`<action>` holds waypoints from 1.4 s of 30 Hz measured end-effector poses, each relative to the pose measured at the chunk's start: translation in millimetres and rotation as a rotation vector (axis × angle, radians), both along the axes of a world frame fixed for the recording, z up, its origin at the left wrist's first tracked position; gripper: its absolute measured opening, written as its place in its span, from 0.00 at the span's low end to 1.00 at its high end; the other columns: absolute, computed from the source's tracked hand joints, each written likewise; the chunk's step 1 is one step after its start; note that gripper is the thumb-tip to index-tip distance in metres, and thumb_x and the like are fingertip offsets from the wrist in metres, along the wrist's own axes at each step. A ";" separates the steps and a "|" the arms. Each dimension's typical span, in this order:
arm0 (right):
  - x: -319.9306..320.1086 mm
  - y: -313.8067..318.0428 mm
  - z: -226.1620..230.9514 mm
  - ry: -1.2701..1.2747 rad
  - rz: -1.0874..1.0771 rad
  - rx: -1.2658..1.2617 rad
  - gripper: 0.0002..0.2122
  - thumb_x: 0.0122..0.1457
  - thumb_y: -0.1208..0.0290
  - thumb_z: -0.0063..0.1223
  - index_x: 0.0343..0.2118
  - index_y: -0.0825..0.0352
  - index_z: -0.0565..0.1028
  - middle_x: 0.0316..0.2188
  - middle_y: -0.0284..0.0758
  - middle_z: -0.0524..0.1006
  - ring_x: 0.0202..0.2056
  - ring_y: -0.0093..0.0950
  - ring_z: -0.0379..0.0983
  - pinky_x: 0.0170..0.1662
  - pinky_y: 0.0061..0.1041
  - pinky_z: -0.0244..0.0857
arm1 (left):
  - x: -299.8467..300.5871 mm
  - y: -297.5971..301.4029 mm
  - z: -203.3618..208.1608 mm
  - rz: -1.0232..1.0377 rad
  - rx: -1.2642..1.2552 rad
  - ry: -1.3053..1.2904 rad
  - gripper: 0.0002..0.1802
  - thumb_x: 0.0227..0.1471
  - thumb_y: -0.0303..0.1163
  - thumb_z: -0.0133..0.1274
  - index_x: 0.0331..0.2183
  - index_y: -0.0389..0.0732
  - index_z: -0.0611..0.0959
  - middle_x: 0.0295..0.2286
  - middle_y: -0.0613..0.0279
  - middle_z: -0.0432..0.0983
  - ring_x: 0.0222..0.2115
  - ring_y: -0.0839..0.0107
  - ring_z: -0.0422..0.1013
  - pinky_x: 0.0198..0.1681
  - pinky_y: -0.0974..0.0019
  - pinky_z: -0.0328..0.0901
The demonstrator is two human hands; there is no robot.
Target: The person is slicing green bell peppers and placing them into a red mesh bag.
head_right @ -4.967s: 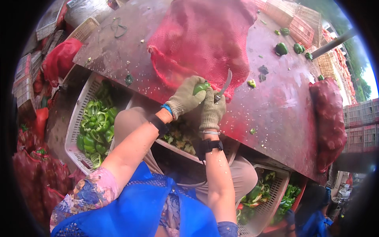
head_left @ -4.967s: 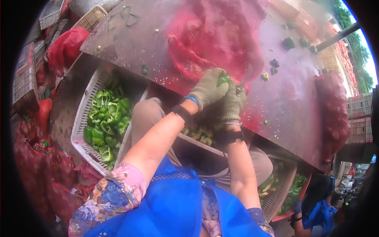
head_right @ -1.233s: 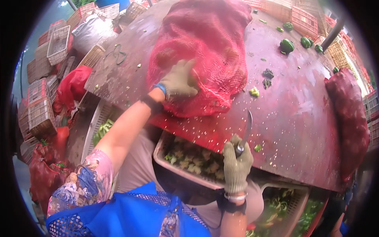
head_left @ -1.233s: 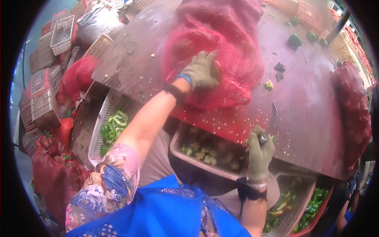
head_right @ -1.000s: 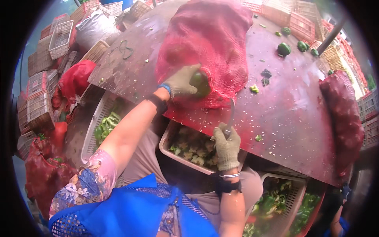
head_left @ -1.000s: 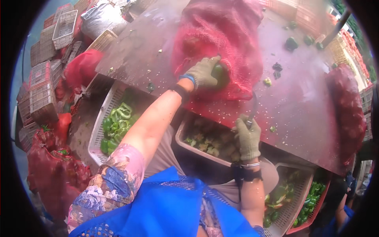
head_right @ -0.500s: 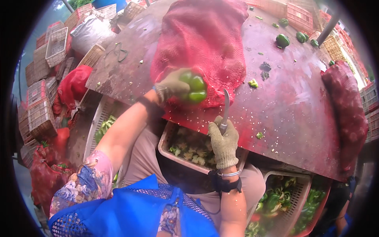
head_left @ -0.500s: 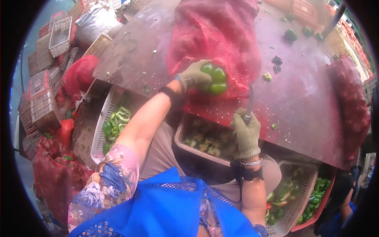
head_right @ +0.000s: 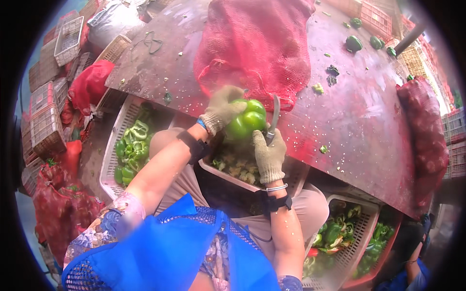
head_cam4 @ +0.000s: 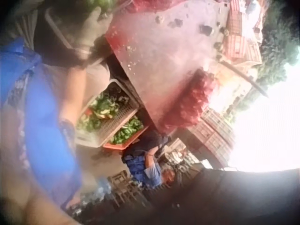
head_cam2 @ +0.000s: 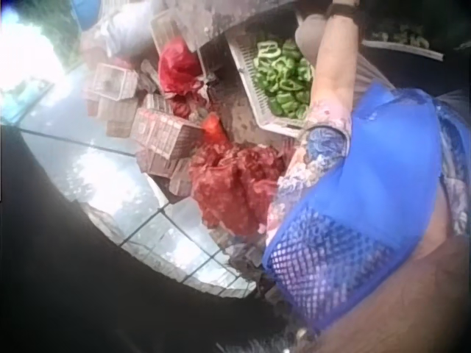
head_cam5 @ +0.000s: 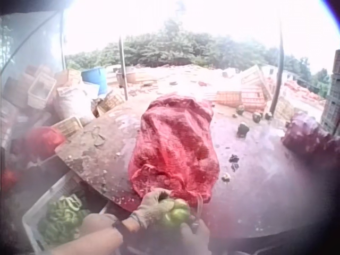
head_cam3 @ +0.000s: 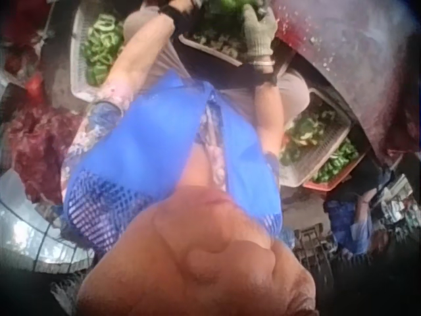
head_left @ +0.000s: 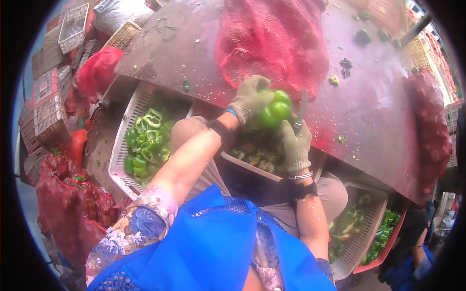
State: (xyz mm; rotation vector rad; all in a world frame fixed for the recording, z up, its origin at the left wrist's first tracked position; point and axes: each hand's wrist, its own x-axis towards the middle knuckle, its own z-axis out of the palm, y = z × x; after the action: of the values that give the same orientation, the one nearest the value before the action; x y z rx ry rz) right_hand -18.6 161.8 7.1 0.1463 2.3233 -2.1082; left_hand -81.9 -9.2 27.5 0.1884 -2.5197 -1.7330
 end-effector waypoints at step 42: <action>-97.8 -48.9 16.7 0.259 -0.390 0.720 0.26 0.51 0.57 0.58 0.45 0.76 0.69 0.38 0.53 0.75 0.40 0.48 0.74 0.43 0.38 0.69 | 1.0 17.1 -36.3 0.185 -0.133 0.427 0.26 0.46 0.30 0.52 0.50 0.36 0.74 0.41 0.44 0.72 0.44 0.48 0.67 0.50 0.54 0.61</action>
State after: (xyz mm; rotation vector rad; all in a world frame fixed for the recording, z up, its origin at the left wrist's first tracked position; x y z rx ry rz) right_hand -116.3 112.9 23.9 0.3653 3.3429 -1.3327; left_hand -80.9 7.9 -8.8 0.0344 -2.2164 -1.3602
